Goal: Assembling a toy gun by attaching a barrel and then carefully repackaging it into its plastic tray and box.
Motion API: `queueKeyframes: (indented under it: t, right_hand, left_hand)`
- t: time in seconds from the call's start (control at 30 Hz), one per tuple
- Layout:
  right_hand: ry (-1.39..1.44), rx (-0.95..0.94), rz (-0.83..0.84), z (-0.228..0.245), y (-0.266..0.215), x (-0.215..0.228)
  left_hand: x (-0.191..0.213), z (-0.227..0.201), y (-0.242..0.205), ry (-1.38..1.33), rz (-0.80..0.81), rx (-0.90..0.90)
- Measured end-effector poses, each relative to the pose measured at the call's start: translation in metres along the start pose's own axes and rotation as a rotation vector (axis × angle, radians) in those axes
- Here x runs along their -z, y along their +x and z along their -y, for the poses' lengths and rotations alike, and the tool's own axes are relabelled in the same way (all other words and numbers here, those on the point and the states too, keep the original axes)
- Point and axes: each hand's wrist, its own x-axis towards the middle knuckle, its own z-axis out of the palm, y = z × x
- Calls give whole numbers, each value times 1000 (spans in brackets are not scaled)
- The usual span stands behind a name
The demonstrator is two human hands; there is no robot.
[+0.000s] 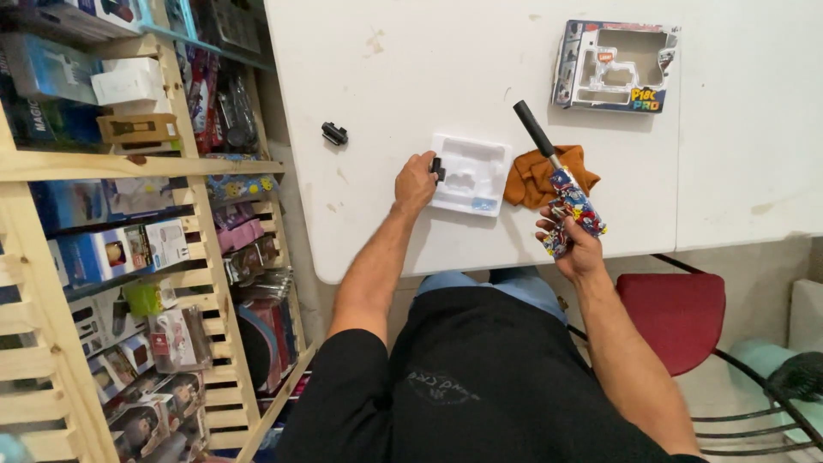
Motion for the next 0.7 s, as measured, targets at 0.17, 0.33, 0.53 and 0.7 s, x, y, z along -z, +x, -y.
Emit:
queueKeyframes:
  t: [0.17,0.33,0.53,0.7]
  right_hand:
    - [6,8,0,3,-1,-5]
    - [-5,2,9,4,-2,-3]
    - [-9,1,12,1,-6,6]
    - [-96,-6,-14,2,-8,20]
  left_hand:
    - [19,-21,-15,-61,-25,44]
    - [12,-14,-18,-35,-22,122]
    - [-1,2,-14,-110,-4,260]
    - [19,72,26,-17,-733,297]
